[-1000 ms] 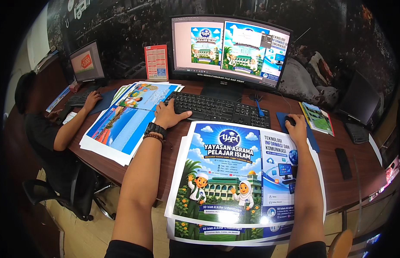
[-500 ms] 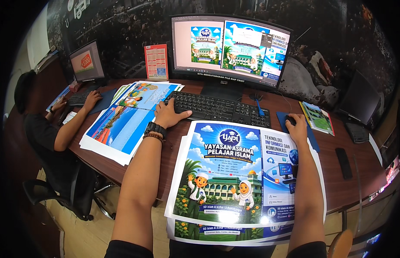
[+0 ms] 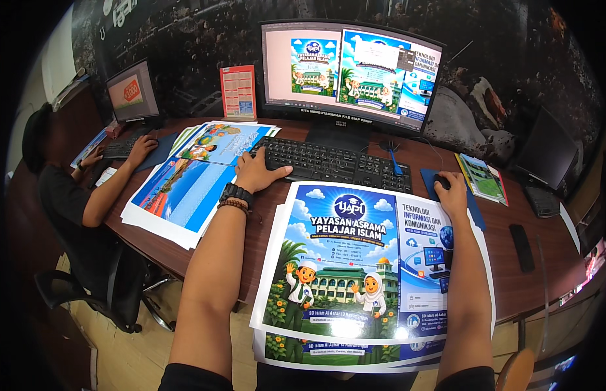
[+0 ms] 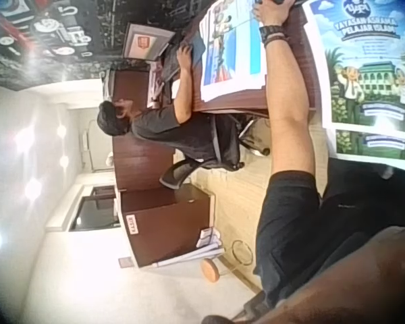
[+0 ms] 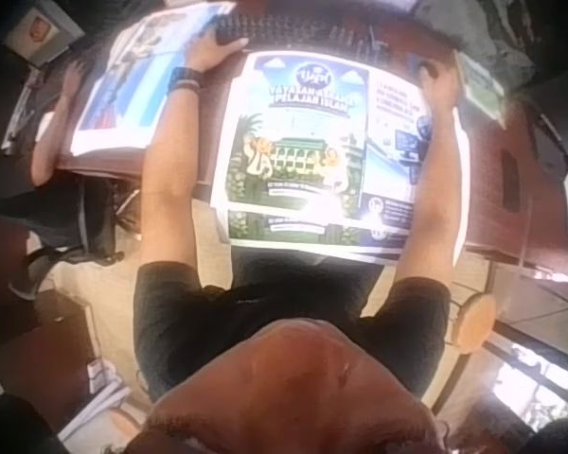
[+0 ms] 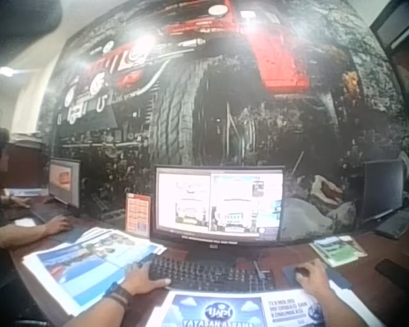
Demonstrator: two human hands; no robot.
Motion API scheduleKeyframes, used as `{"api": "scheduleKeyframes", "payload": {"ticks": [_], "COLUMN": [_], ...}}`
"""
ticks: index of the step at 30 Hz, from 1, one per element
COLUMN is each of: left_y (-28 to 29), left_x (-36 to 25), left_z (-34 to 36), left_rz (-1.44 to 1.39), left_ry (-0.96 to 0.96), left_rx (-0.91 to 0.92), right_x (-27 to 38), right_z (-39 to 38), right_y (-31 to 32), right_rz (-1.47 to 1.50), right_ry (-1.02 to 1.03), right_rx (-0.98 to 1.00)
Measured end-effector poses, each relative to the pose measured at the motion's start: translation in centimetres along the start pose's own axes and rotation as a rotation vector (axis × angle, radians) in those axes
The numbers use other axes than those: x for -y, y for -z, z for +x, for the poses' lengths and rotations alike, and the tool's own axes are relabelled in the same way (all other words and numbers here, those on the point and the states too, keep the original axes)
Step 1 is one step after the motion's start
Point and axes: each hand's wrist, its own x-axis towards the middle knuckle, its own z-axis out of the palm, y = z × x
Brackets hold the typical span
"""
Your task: Editing a digital flyer design on a computer and checking physical prints.
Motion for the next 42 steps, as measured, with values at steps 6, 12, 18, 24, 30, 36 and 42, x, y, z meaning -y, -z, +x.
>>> {"api": "scheduleKeyframes", "payload": {"ticks": [6,12,18,24,30,36,42], "left_y": [-0.20,-0.15,-0.11,-0.27,-0.13,-0.05,0.08], "left_x": [0.30,0.12,0.18,0.38,0.06,0.22,-0.01], "left_z": [0.17,0.10,0.17,0.29,0.02,0.06,0.01], "left_rz": [0.008,0.006,0.014,0.012,0.015,0.014,-0.003], "left_ry": [-0.003,0.000,-0.003,-0.003,-0.003,-0.007,-0.004], "left_rx": [-0.018,-0.011,-0.007,-0.014,-0.017,-0.021,-0.008], "right_x": [0.12,-0.06,0.14,0.23,0.19,0.31,0.23], "right_z": [0.00,0.05,0.04,-0.02,-0.05,-0.03,0.09], "right_y": [-0.07,-0.06,-0.03,-0.01,0.06,-0.04,-0.11], "right_rz": [0.000,0.000,0.002,-0.003,0.008,0.017,-0.011], "right_ry": [-0.007,-0.009,-0.024,-0.040,-0.037,-0.027,-0.027], "right_rx": [0.002,0.003,0.008,0.018,0.016,-0.001,0.012]}}
